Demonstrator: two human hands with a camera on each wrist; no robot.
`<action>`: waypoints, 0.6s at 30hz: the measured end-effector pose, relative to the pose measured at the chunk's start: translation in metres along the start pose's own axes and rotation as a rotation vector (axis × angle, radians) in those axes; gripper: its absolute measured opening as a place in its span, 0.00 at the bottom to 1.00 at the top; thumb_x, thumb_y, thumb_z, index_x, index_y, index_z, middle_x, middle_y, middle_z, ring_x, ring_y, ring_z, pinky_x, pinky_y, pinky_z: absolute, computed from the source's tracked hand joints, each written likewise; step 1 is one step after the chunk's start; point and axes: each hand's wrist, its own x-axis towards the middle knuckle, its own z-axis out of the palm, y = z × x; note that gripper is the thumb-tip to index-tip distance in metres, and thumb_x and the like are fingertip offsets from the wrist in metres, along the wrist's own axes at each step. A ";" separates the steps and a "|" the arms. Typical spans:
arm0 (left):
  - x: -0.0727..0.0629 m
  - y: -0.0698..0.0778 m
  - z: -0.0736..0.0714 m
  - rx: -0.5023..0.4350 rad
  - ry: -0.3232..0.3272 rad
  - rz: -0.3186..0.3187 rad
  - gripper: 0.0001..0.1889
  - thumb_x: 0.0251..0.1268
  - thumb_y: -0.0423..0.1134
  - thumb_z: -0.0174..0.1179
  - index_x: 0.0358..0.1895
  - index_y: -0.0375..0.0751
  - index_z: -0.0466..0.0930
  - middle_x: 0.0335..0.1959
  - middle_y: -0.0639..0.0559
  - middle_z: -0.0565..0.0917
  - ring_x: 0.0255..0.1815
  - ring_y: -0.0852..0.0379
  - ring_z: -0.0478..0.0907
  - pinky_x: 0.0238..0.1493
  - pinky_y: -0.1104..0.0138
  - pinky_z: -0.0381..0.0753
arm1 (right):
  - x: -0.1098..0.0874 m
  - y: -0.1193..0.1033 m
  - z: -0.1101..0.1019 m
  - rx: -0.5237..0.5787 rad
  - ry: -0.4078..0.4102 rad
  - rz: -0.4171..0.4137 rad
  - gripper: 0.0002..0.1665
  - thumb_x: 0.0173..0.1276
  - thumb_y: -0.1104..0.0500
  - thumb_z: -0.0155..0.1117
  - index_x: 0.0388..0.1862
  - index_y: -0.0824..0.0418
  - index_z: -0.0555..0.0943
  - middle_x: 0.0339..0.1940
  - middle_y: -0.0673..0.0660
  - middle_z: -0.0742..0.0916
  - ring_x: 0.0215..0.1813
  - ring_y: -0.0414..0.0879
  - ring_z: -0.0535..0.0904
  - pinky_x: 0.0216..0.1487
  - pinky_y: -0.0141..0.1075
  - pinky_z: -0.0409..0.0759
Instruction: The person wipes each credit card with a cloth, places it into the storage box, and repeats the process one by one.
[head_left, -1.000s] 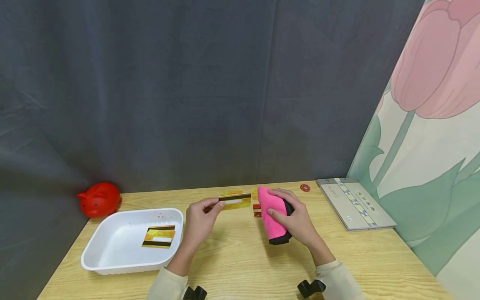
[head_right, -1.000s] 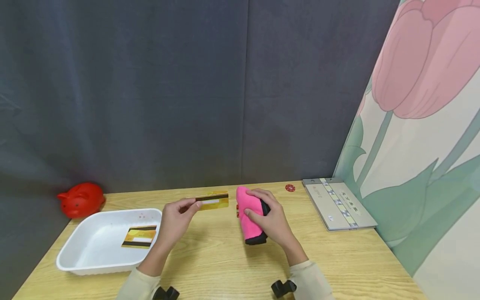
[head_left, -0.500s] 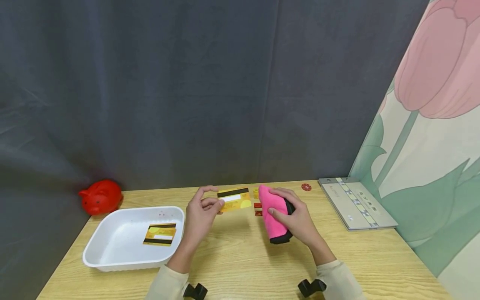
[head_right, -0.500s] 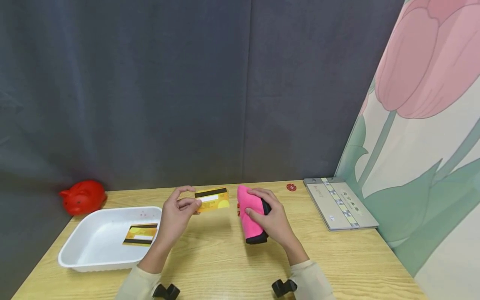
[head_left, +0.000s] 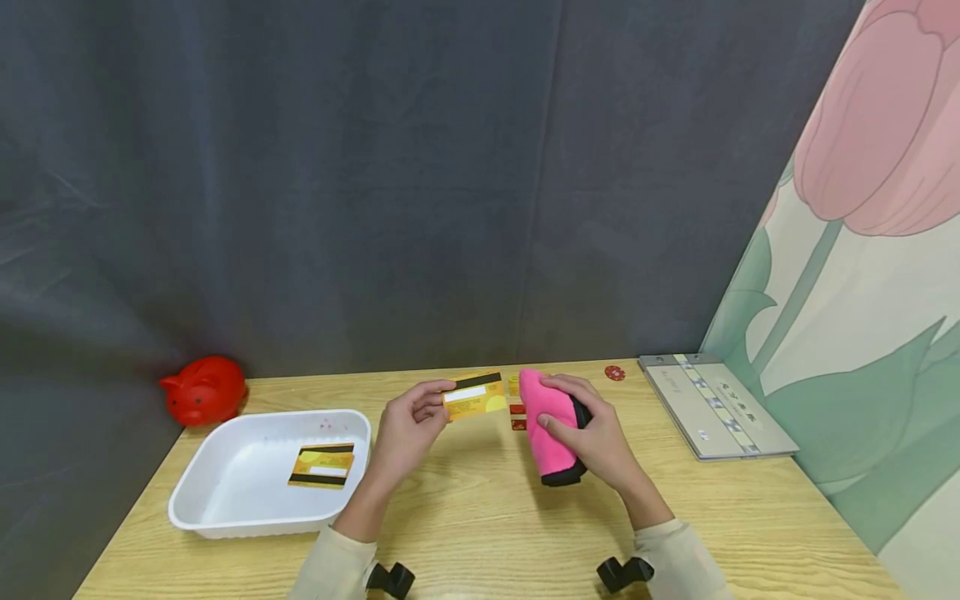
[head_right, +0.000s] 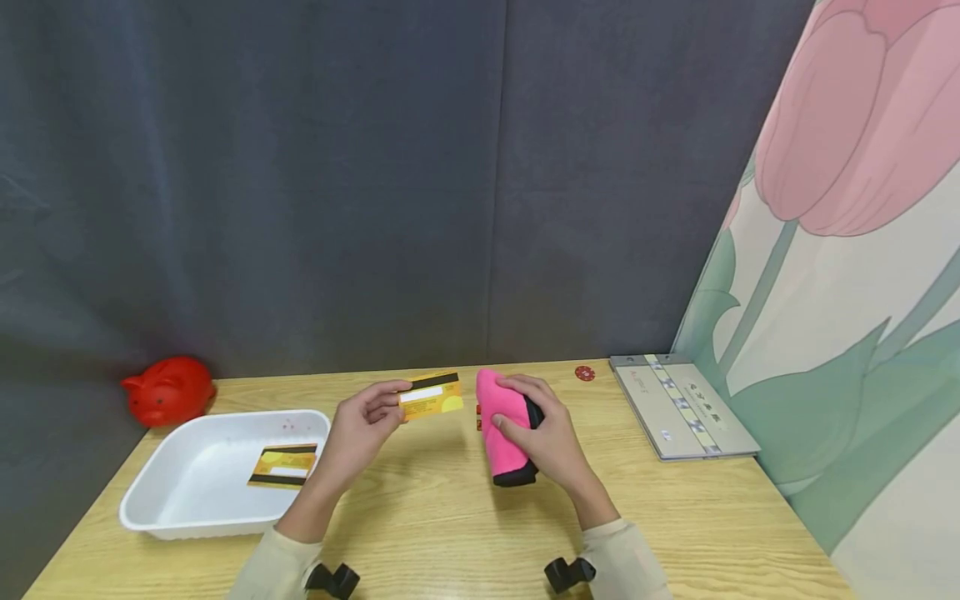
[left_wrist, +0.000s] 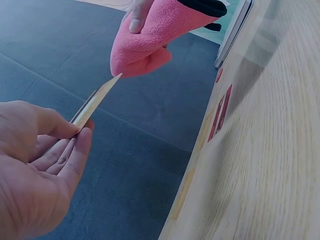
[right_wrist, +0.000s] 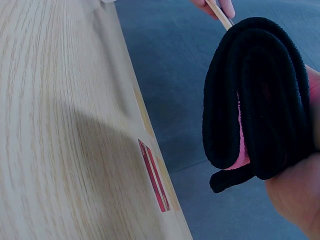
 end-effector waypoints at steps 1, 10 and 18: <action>0.000 0.000 0.000 -0.001 -0.003 0.003 0.19 0.68 0.27 0.62 0.58 0.48 0.86 0.48 0.44 0.89 0.50 0.52 0.85 0.47 0.75 0.84 | 0.000 0.000 0.000 0.002 0.000 0.002 0.29 0.66 0.56 0.76 0.66 0.43 0.81 0.69 0.48 0.79 0.65 0.44 0.75 0.55 0.34 0.83; 0.001 -0.003 0.002 0.024 -0.008 0.023 0.19 0.70 0.26 0.60 0.60 0.46 0.85 0.45 0.43 0.89 0.46 0.52 0.86 0.45 0.75 0.84 | 0.000 0.000 0.000 -0.008 0.006 0.002 0.29 0.66 0.56 0.76 0.66 0.43 0.81 0.69 0.48 0.79 0.65 0.46 0.75 0.54 0.36 0.84; 0.002 -0.009 0.007 0.037 -0.028 0.000 0.21 0.69 0.25 0.60 0.61 0.46 0.85 0.46 0.44 0.90 0.44 0.53 0.87 0.46 0.71 0.85 | 0.000 0.004 0.003 -0.007 -0.001 -0.015 0.28 0.66 0.57 0.75 0.65 0.46 0.81 0.69 0.51 0.80 0.66 0.50 0.75 0.53 0.35 0.84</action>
